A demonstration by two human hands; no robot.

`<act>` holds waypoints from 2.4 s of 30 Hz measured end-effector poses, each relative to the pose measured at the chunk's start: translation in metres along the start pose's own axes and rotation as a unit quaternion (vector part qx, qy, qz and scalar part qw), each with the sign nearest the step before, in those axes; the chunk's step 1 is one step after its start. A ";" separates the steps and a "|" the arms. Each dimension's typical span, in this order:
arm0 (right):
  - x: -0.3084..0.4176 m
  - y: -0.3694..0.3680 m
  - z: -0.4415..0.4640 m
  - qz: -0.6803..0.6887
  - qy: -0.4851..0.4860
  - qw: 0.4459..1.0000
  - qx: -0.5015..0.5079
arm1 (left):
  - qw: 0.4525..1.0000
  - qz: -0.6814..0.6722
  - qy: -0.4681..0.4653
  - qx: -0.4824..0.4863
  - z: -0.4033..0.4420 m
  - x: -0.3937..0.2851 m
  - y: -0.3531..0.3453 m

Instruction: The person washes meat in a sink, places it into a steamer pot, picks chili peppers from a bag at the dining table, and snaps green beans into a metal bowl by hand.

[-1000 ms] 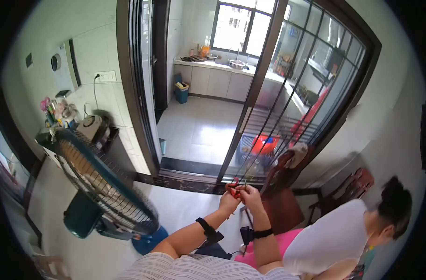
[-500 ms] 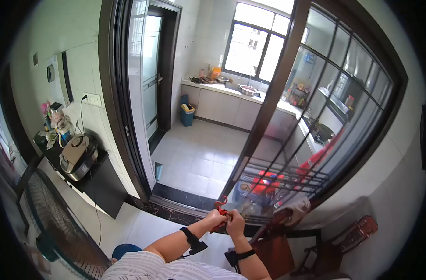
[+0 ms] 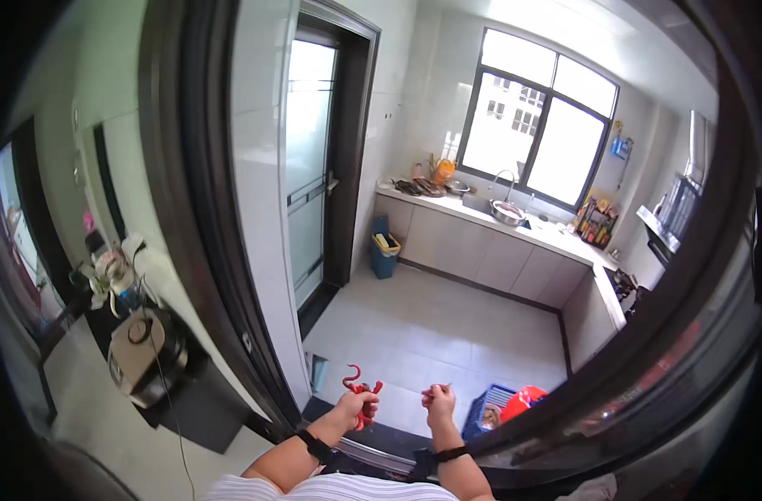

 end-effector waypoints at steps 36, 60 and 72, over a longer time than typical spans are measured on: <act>-0.036 -0.358 1.077 -0.062 -0.265 0.962 0.029 | 0.907 -0.302 -0.179 -0.234 0.666 -0.535 0.020; 0.205 -0.254 1.668 -0.228 -0.161 0.949 -0.147 | 0.960 -0.088 -0.121 -0.236 1.431 -0.877 -0.177; 0.150 -0.276 1.741 -0.046 -0.220 0.932 -0.284 | 0.962 -0.042 0.044 -0.266 1.502 -0.915 -0.142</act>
Point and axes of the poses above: each hand's wrist, its own z-axis towards the middle knuckle, its own y-axis out of the back of the hand, x = y × z, the point moved 6 cm from there along z, towards the middle knuckle, and after that the axes turned 5 degrees about z, right-handed, at the moved point
